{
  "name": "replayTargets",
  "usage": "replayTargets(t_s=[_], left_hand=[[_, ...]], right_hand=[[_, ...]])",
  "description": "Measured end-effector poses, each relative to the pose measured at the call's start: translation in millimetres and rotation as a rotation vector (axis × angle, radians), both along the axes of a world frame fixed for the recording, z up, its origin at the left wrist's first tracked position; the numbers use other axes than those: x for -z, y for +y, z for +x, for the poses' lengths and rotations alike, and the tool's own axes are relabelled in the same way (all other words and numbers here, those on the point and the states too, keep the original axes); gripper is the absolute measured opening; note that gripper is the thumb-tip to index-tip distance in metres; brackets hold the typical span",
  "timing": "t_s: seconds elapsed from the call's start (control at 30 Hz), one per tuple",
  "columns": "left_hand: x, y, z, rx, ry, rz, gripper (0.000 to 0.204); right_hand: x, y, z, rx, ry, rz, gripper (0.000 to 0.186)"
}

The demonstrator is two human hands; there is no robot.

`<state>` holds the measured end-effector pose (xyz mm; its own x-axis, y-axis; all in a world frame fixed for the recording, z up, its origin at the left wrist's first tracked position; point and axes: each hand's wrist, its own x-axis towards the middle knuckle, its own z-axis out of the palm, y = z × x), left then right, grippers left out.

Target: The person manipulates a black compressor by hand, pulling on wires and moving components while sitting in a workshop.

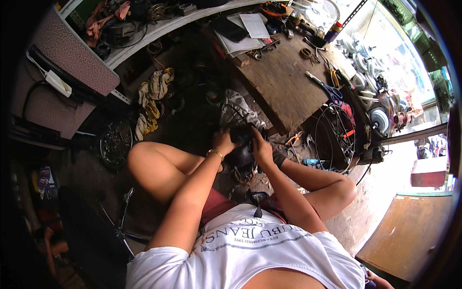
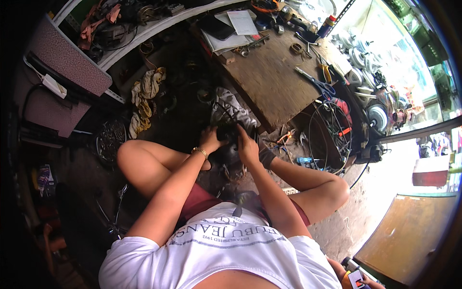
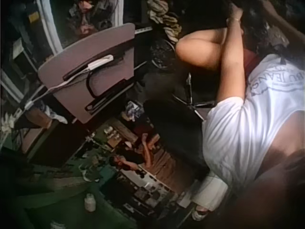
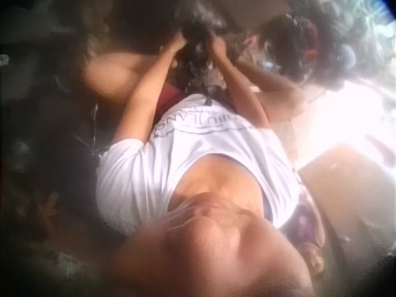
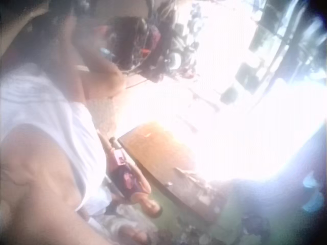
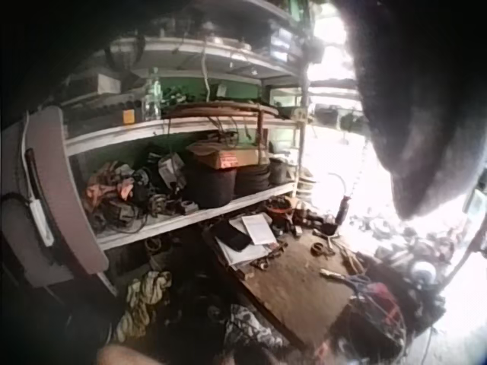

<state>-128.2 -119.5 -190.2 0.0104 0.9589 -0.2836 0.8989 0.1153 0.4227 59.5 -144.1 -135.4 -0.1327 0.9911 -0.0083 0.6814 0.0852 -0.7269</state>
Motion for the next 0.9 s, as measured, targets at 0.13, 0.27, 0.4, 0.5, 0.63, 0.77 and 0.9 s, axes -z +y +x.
replayTargets(t_s=[0.13,0.27,0.4,0.5,0.63,0.77,0.9], left_hand=[[-33,16,11,0.214,0.358,-0.282,0.104],[-36,21,22,0.313,0.510,-0.408,0.117],[-23,15,24,0.278,0.484,-0.384,0.125],[-25,16,24,0.246,0.467,-0.355,0.124],[-19,16,29,0.266,0.418,-0.329,0.119],[-21,17,24,0.226,0.427,-0.354,0.115],[-35,18,24,0.237,0.429,-0.450,0.118]], right_hand=[[3,6,3,0.012,-0.047,0.044,0.040],[-43,-37,24,0.029,-0.013,-0.048,0.038],[-102,-82,43,-0.018,-0.071,-0.127,0.043],[-68,-60,38,-0.015,-0.108,-0.099,0.042],[7,6,7,0.090,0.074,0.022,0.040],[-20,-22,12,0.051,-0.012,-0.146,0.042],[-72,-65,46,0.039,-0.022,-0.178,0.042]])
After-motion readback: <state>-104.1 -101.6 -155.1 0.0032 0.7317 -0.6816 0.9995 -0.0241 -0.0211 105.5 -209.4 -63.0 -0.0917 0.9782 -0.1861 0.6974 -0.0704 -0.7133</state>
